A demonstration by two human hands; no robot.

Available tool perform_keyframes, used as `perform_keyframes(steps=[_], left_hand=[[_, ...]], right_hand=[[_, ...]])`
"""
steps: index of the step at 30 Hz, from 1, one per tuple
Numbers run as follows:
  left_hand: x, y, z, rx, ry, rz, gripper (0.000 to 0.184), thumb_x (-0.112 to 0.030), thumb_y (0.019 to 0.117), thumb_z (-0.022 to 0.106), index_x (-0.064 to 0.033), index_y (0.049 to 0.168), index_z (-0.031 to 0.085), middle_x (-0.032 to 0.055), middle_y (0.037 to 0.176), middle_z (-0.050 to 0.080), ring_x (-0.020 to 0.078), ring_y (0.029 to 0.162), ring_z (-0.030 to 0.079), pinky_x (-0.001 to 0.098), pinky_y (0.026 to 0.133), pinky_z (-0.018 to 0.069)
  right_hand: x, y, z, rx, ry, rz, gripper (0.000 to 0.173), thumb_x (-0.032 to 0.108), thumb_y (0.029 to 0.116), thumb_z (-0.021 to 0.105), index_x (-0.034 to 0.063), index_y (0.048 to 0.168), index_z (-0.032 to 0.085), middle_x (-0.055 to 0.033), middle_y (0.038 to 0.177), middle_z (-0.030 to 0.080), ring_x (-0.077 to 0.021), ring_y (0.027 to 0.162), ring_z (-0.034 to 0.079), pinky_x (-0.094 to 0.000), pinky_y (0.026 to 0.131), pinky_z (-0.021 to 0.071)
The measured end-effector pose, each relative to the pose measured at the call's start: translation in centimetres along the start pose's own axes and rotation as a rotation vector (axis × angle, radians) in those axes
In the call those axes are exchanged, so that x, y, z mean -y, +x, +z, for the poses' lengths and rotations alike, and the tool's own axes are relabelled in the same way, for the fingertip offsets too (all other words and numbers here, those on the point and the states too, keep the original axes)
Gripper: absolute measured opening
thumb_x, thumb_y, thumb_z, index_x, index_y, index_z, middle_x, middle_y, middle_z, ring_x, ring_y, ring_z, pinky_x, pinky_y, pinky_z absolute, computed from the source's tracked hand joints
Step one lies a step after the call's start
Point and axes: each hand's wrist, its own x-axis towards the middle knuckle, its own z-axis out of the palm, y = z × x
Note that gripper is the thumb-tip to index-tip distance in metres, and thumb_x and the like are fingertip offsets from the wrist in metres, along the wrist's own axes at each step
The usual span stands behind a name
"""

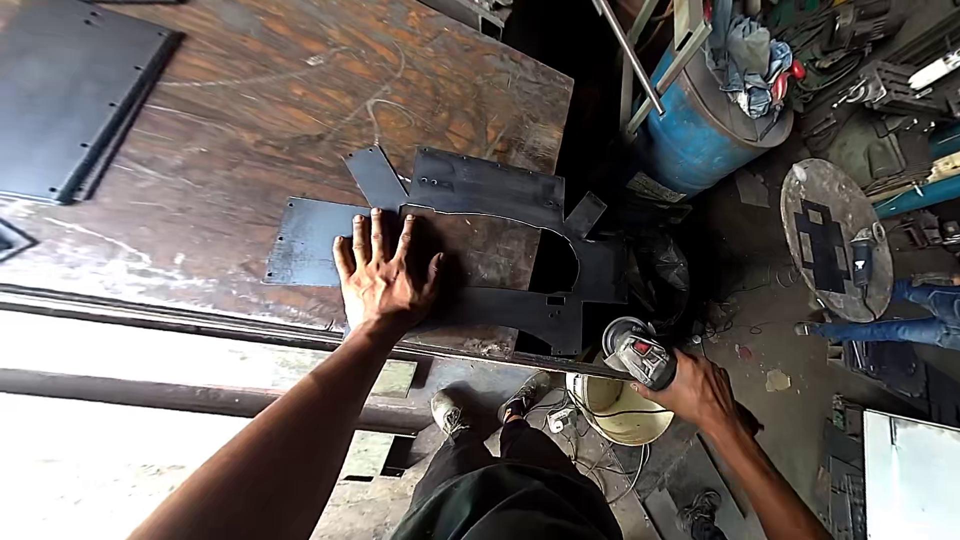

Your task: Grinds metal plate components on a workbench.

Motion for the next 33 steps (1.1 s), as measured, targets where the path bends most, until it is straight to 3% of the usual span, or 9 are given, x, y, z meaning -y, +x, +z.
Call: perform_keyframes(steps=[3,11,22,30,33], left_hand=[[0.3,0.0,0.4,-0.013,0.007,0.002,0.083,-0.075,0.0939,0.024,-0.0267,0.161,0.032,0.0152,0.17,0.022,0.0374,0.158,0.015,0.0665,0.123,0.0083],[0.2,0.0,0.2,-0.01,0.007,-0.001,0.081,-0.077,0.0936,0.024,-0.0319,0.16,0.035,0.0125,0.17,0.023,0.0355,0.158,0.015,0.0649,0.124,0.008],[0.3,0.2,-0.3,0.032,-0.01,0.041,0.076,-0.078,0.0934,0.029,-0.0371,0.157,0.04,0.0138,0.17,0.024,0.0356,0.158,0.016,0.0633,0.125,0.0101],[0.5,0.4,-0.1,0.027,-0.003,0.037,0.076,-0.079,0.0925,0.032,-0.0384,0.156,0.042,0.0134,0.17,0.025,0.0354,0.158,0.018,0.0611,0.126,0.0127],[0.5,0.4,0.1,0.012,-0.002,0.031,0.076,-0.08,0.0913,0.033,-0.0397,0.155,0.043,0.014,0.169,0.025,0.0353,0.158,0.018,0.0608,0.125,0.0132]], right_hand=[[0.3,2.3,-0.4,-0.1,-0.089,-0.117,0.095,0.092,0.0632,0.062,0.0131,0.115,0.073,-0.0111,0.092,0.076,-0.0313,0.088,0.074,-0.0553,0.076,0.0576],[2.2,4.9,-0.6,-0.186,-0.152,-0.206,0.092,0.088,0.064,0.067,0.0109,0.113,0.073,-0.0106,0.087,0.075,-0.0305,0.08,0.074,-0.0532,0.068,0.057],[0.2,6.5,1.0,-0.341,-0.105,-0.259,0.089,0.086,0.0606,0.069,0.0101,0.106,0.074,-0.0115,0.08,0.073,-0.0321,0.072,0.072,-0.0547,0.059,0.0552],[-3.2,7.0,2.4,-0.309,-0.117,-0.146,0.088,0.085,0.063,0.07,0.0097,0.108,0.074,-0.0142,0.083,0.075,-0.0351,0.075,0.074,-0.057,0.061,0.0553],[-4.4,7.5,1.7,-0.154,-0.08,0.057,0.095,0.087,0.0658,0.07,0.0087,0.12,0.072,-0.0185,0.092,0.075,-0.0398,0.088,0.073,-0.0614,0.074,0.0558]])
